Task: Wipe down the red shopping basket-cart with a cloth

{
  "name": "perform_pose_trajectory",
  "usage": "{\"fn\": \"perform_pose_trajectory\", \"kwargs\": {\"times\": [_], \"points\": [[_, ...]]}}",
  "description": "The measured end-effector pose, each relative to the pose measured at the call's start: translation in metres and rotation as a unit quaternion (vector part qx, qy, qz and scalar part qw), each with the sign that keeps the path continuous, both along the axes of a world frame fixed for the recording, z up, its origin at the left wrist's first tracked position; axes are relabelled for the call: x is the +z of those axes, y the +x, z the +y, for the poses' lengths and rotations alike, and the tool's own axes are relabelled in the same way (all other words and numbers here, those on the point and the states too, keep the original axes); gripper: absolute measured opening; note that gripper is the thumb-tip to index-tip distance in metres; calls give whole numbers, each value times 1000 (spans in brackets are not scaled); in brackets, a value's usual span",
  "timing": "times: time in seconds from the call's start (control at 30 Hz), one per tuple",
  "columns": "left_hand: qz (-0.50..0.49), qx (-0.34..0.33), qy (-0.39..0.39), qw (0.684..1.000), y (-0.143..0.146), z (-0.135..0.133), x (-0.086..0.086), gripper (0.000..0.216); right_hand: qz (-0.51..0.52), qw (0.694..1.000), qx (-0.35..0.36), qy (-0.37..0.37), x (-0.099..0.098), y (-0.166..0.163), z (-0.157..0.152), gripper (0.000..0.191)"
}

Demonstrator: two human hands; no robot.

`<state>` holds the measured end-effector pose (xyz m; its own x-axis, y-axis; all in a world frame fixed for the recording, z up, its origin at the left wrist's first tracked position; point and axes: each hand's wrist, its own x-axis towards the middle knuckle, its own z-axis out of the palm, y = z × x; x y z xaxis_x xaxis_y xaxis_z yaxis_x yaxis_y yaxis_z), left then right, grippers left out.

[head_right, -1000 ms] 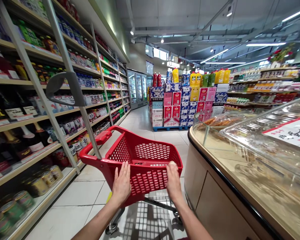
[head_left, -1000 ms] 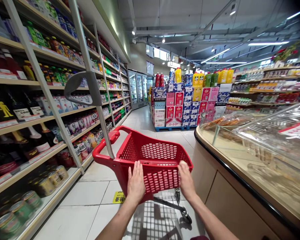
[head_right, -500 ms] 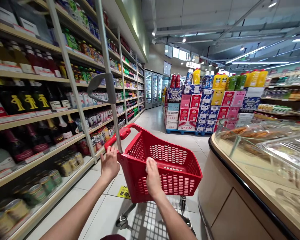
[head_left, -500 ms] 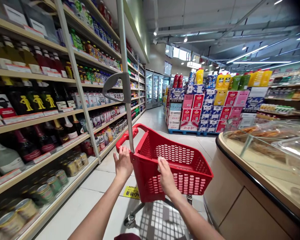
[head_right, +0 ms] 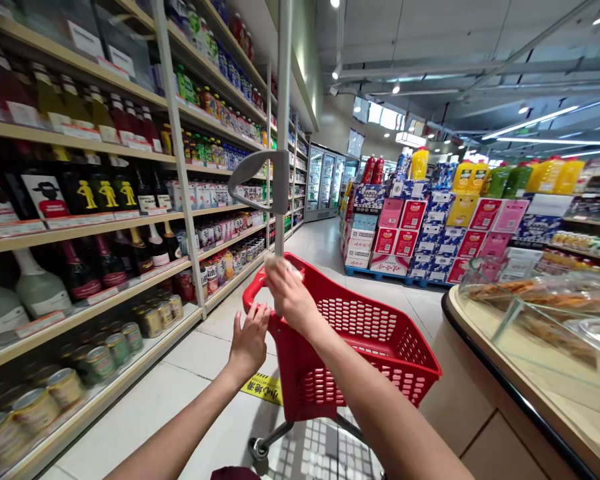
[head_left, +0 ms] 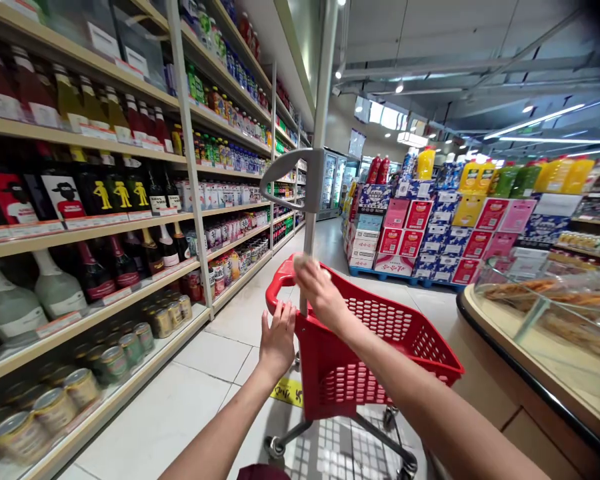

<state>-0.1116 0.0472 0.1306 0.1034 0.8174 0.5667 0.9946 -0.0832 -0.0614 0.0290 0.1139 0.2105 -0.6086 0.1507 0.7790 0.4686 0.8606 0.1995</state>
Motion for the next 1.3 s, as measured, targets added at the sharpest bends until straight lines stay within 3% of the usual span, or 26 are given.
{"fn": "perform_pose_trajectory", "kwargs": {"times": [0.1,0.17,0.27,0.33,0.4,0.5,0.57,0.63,0.77,0.9,0.97,1.07,1.17,1.3], "points": [[10,-35,-1,999,-1,-4,3,60,-138,990,7,-9,-41,27,-5,42],[11,-46,-2,999,-4,-3,6,62,-107,994,-16,-10,-46,38,-3,44],[-16,2,3,1000,-11,4,15,68,16,999,-45,-8,-36,38,2,45],[-36,34,-9,999,-16,10,22,70,48,998,-34,-21,-51,31,-2,44],[-45,37,-30,998,-19,13,27,69,40,998,-23,-53,-94,25,-15,43],[-47,29,-42,998,-17,10,30,68,12,995,-35,-98,-175,27,-39,39],[-47,24,-39,998,-11,6,29,68,8,995,-16,-96,-204,33,-48,38],[-55,18,-31,998,-4,3,26,68,39,994,-20,-102,-201,40,-48,40],[-71,15,-7,997,10,1,23,66,95,985,-60,-129,-167,48,-37,45],[-60,-16,13,998,22,-3,20,64,73,983,-53,-159,-179,64,-46,46],[-57,-41,35,997,31,-5,18,64,118,979,-57,-156,-178,73,-52,48],[-71,-73,74,992,49,-10,15,62,227,959,-80,-146,-146,80,-57,52],[-93,-129,86,984,71,-18,13,59,264,950,-80,-148,-111,78,-59,54],[-117,-237,78,961,94,-24,19,58,291,938,-90,-167,-104,93,-63,55]]}}
